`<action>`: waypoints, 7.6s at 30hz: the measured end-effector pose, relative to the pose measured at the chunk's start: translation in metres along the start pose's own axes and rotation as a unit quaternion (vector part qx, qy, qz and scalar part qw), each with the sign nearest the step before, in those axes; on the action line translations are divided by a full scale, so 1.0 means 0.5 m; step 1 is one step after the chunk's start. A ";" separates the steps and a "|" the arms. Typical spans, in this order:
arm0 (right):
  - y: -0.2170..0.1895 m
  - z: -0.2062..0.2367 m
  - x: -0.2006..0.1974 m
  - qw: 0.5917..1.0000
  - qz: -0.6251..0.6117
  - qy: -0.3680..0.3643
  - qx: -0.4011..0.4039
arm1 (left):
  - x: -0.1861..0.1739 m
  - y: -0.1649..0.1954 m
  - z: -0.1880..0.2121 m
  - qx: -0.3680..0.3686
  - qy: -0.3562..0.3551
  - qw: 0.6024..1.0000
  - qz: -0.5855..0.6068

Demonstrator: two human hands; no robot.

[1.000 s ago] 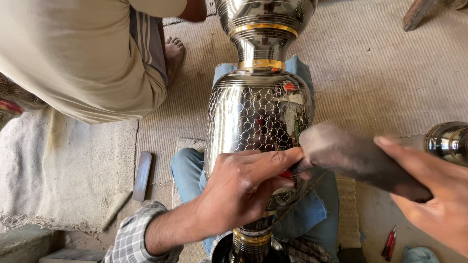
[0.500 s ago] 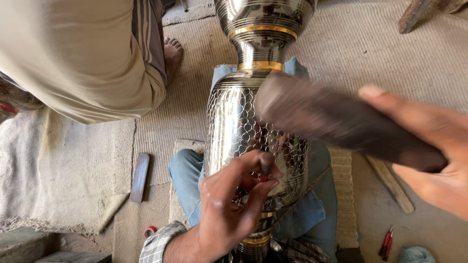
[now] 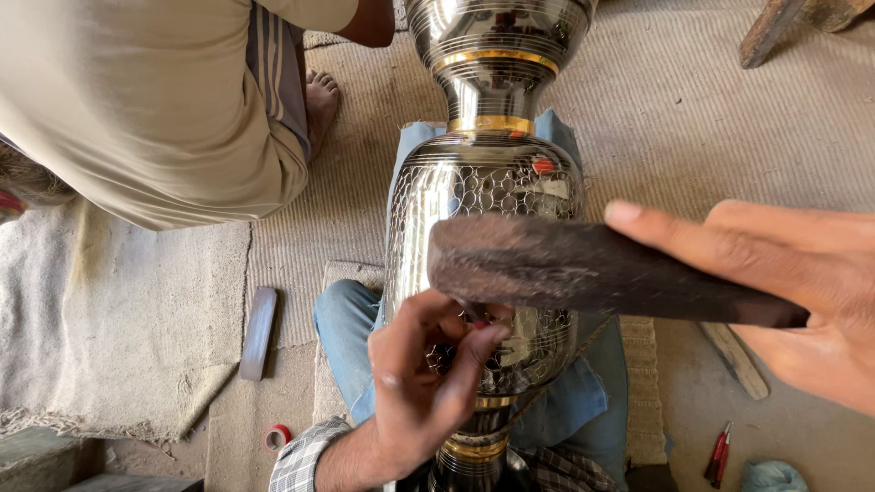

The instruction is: The person sits on the floor with a brass vase held between their legs and engraves a repeating pattern into its surface. They hold a chisel against the metal with one hand and strike it with a wooden mallet in the other, repositioning the chisel repeatedly to continue the pattern.

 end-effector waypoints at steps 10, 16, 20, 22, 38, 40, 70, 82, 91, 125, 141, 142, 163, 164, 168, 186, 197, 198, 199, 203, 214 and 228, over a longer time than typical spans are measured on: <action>-0.035 -0.001 -0.045 0.985 0.105 0.087 -0.101 | 0.005 -0.012 -0.004 -0.030 -0.025 0.999 -0.014; -0.047 0.018 -0.099 0.907 -0.388 0.112 -0.122 | 0.025 0.009 -0.028 -0.005 -0.104 0.994 -0.041; 0.033 0.006 0.014 0.996 0.066 -0.029 0.060 | 0.037 0.007 -0.043 -0.028 -0.154 0.987 -0.018; 0.045 0.022 -0.008 0.988 -0.122 0.094 0.016 | 0.042 0.012 -0.052 -0.018 -0.178 0.984 -0.012; -0.037 0.007 -0.044 0.993 -0.066 0.062 -0.075 | 0.012 0.004 -0.023 -0.027 -0.084 0.996 -0.005; -0.069 0.029 -0.108 0.944 -0.233 0.181 -0.149 | 0.003 0.003 -0.016 -0.018 -0.053 0.998 -0.017; -0.129 0.184 0.454 0.637 -0.682 0.359 -0.014 | 0.148 0.037 -0.048 0.008 -0.301 0.953 0.023; 0.041 0.342 0.507 0.634 -0.636 0.375 0.230 | 0.289 0.013 -0.036 0.087 -0.503 0.854 -0.101; 0.075 0.351 0.401 0.632 -0.641 0.423 0.109 | 0.302 0.007 -0.042 0.075 -0.523 0.844 -0.090; 0.067 0.323 0.395 0.747 -0.488 0.412 0.185 | 0.332 -0.002 -0.014 0.052 -0.621 0.781 -0.036; 0.035 0.335 0.413 0.728 -0.445 0.474 0.217 | 0.337 -0.006 0.019 0.101 -0.678 0.727 0.051; 0.028 0.331 0.406 0.752 -0.412 0.472 0.208 | 0.339 -0.009 0.022 0.097 -0.685 0.721 0.044; 0.095 0.311 0.405 0.710 -0.549 0.406 0.172 | 0.277 0.017 -0.022 0.110 -0.546 0.830 -0.037; 0.101 0.307 0.401 0.711 -0.552 0.396 0.180 | 0.266 0.017 -0.026 0.108 -0.528 0.840 -0.056; 0.113 0.278 0.359 0.768 -0.504 0.358 0.166 | 0.239 0.018 -0.032 0.094 -0.466 0.874 -0.095; 0.167 0.131 0.135 0.949 -0.237 0.195 0.072 | 0.144 0.027 -0.040 -0.026 -0.257 0.961 -0.097; 0.122 0.141 0.128 0.958 -0.196 0.195 0.071 | 0.153 -0.012 -0.043 -0.101 -0.281 0.952 -0.064; 0.113 0.154 0.123 0.947 -0.199 0.244 0.068 | 0.156 -0.019 -0.044 -0.119 -0.287 0.950 -0.044; 0.107 0.169 0.120 0.932 -0.202 0.293 0.066 | 0.163 -0.002 -0.050 -0.067 -0.300 0.950 -0.044; 0.144 0.202 0.201 0.867 -0.388 0.286 0.125 | 0.192 0.033 -0.048 0.056 -0.363 0.927 -0.075; 0.166 0.280 0.286 0.811 -0.447 0.310 0.214 | 0.220 0.036 -0.049 0.051 -0.404 0.909 -0.090; 0.098 0.300 0.387 0.825 -0.418 0.336 0.177 | 0.262 0.012 -0.020 0.053 -0.535 0.842 -0.044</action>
Point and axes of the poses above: each hand's wrist, its own z-axis away from the middle knuckle, its own x-axis out of the palm, y = z × x, the point moved 10 cm from there along -z, towards the middle knuckle, and after that the axes turned 6 degrees about x, right-handed, at the moved point
